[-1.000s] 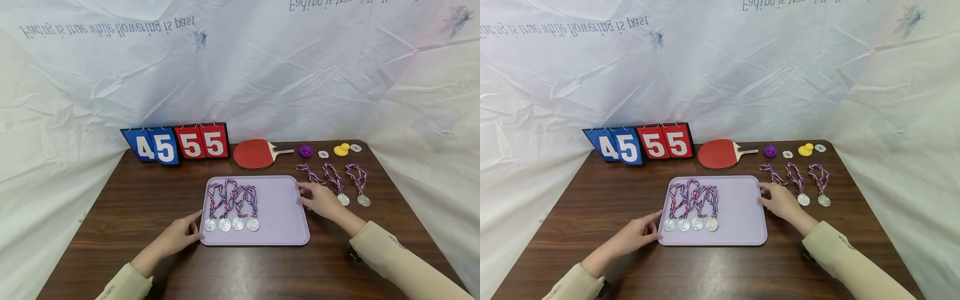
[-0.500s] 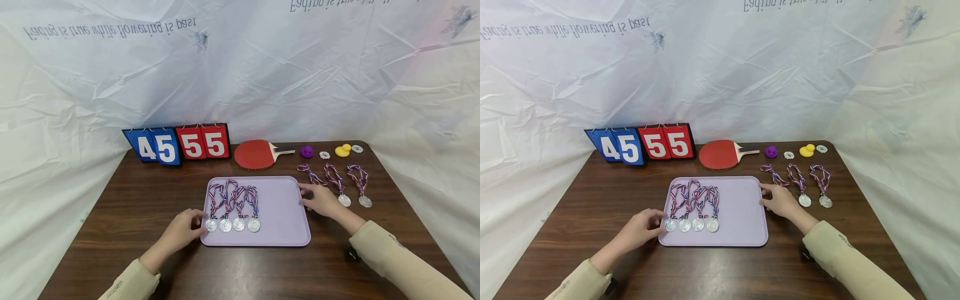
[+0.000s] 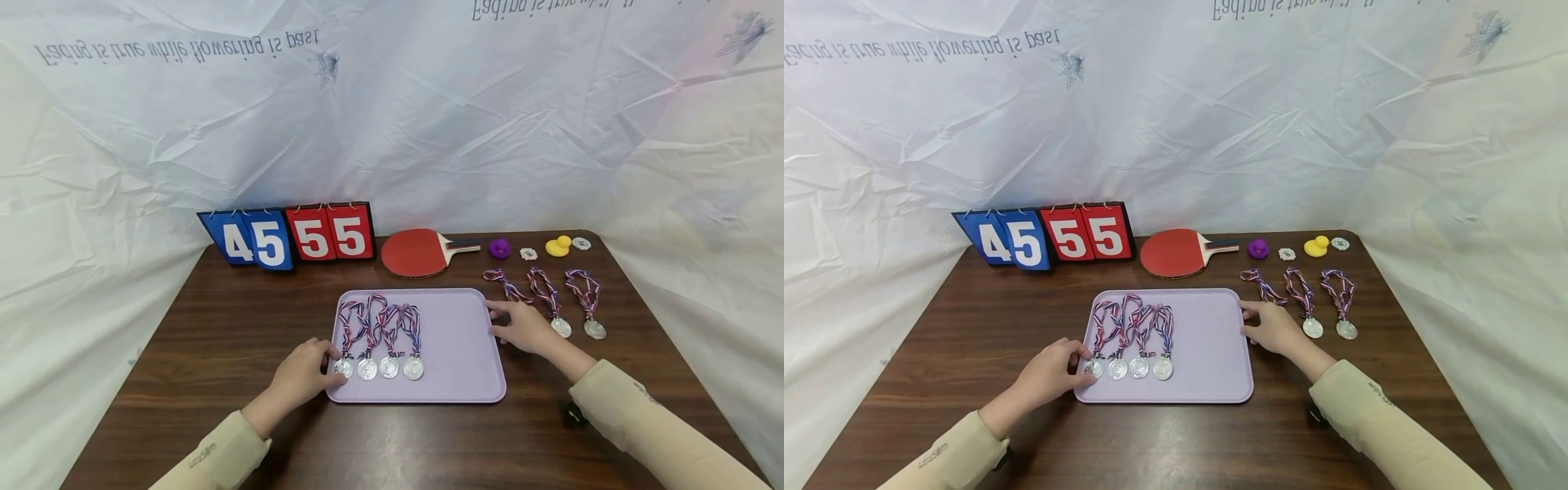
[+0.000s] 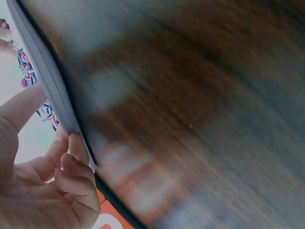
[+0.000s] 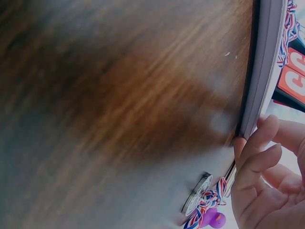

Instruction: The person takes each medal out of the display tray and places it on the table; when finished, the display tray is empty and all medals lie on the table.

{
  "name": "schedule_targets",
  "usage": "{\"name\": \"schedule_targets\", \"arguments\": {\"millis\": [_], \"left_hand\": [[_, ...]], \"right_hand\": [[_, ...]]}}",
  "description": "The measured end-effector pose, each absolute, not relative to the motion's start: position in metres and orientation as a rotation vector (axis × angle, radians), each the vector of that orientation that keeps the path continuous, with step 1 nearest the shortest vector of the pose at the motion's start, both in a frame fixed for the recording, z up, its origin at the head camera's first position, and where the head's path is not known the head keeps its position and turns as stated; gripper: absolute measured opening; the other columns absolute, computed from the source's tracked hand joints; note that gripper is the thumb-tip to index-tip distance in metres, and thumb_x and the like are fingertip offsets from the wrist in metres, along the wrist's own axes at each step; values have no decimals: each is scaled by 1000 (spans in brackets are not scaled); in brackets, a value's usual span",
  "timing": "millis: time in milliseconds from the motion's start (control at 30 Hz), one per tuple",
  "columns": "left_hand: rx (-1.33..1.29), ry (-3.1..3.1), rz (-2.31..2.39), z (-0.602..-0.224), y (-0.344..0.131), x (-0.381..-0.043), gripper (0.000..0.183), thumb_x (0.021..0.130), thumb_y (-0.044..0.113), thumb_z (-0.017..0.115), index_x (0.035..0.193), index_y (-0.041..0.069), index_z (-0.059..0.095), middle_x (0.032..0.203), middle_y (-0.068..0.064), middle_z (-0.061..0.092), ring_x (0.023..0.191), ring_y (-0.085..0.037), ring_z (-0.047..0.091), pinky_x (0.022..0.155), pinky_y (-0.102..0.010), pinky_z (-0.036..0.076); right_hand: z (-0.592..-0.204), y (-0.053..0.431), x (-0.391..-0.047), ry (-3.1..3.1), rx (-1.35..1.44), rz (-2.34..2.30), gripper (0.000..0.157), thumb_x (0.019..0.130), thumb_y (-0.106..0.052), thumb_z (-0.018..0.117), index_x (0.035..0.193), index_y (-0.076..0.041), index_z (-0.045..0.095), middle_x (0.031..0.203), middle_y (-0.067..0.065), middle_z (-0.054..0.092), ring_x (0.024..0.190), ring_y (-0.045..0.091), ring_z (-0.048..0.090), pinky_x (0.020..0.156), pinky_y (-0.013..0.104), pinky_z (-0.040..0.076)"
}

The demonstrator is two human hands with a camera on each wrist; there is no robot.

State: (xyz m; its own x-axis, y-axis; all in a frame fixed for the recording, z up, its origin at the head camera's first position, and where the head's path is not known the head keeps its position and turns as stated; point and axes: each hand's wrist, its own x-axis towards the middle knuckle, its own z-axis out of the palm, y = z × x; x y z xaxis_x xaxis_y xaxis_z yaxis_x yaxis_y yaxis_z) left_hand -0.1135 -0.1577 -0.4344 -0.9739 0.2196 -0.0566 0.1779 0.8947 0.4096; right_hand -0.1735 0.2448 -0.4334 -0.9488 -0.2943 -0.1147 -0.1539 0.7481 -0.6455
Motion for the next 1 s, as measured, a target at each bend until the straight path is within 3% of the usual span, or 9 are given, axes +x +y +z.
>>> {"name": "schedule_targets", "arguments": {"millis": [233,533,700,1000], "left_hand": [[305,3014,598,-436,-158,-114,35,57,35,83,79,18,61,77,1,45,77,-18,41,60,-31,38],[394,2918,909,-431,-161,-115,21,67,26,78,67,21,57,64,8,50,68,-13,43,62,-28,35],[416,2806,1044,-425,-163,-115,17,72,19,75,71,16,58,60,9,52,57,-9,48,52,-23,39],[444,2807,1028,-418,-169,-116,9,76,16,71,80,14,64,61,8,51,58,-11,45,49,-23,37]], "right_hand": [[-435,245,-175,2743,-346,-977,53,80,-10,66,129,-4,46,103,10,60,54,14,57,46,30,43],[-436,245,-174,2742,-342,-982,53,80,-10,66,129,-4,47,103,10,59,55,14,57,47,30,44],[-435,245,-174,2746,-349,-977,52,80,-10,66,129,-3,47,102,10,59,55,14,57,47,30,44],[-435,244,-174,2749,-349,-978,52,80,-10,66,128,-3,47,102,10,60,54,14,57,47,30,44]]}}
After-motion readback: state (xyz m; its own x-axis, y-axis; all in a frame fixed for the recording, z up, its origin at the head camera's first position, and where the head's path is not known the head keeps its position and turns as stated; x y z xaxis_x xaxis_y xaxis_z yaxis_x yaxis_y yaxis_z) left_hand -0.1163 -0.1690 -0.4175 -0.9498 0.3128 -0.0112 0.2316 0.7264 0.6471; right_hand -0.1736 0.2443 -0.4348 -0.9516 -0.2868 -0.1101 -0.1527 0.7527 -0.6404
